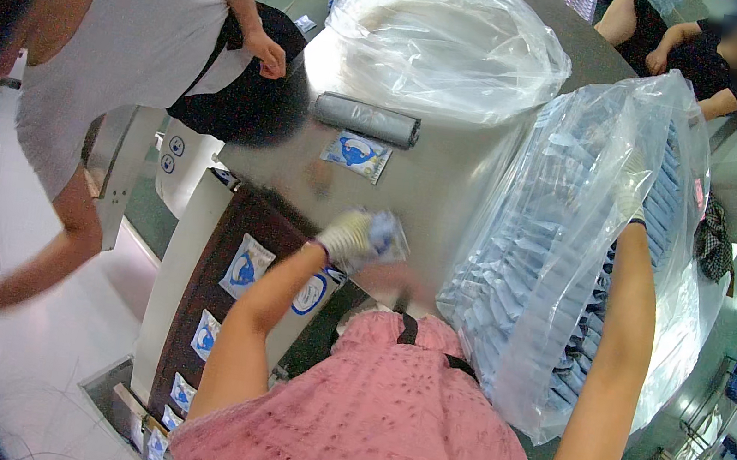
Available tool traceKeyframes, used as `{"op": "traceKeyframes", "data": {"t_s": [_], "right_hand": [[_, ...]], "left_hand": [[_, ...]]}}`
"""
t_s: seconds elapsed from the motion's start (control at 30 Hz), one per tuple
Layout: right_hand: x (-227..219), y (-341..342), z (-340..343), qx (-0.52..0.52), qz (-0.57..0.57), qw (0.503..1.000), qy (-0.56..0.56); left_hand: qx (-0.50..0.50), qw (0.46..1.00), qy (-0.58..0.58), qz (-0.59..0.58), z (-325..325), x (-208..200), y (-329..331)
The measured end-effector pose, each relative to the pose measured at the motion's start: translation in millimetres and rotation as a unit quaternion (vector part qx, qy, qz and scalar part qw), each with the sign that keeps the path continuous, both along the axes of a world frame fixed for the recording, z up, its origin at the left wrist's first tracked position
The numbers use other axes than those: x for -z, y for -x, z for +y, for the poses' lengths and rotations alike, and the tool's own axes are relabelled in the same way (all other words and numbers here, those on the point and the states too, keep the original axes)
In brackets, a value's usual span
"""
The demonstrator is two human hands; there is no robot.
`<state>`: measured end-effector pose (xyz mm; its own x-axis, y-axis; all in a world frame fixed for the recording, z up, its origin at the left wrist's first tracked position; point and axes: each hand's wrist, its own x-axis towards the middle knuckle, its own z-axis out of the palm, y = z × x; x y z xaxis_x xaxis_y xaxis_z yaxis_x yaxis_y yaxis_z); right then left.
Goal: The person picks up individual blue packages from a pile, organizes them into stacks, and then places the stacks into a large plastic bag on a metal table before opening a new large plastic bag.
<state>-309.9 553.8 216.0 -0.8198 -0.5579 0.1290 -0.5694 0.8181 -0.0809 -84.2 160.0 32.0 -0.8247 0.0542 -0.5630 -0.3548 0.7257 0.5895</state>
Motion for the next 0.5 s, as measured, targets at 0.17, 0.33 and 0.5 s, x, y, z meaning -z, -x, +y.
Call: {"op": "traceKeyframes", "data": {"t_s": [0.17, 0.33, 0.5], "right_hand": [[-2, -2, -5, -0.003, 0.001, 1.000, 0.008], [-1, 2, -14, -0.008, 0.004, 1.000, 0.015], [1, 10, -24, -0.015, 0.008, 1.000, 0.013]], "left_hand": [[0.074, 0.995, 0.072, 0.000, 95, -5, -43], [0.199, 0.979, 0.032, -0.032, 86, -22, -33], [0.028, 0.972, 0.128, 0.196, 83, -57, -4]]}}
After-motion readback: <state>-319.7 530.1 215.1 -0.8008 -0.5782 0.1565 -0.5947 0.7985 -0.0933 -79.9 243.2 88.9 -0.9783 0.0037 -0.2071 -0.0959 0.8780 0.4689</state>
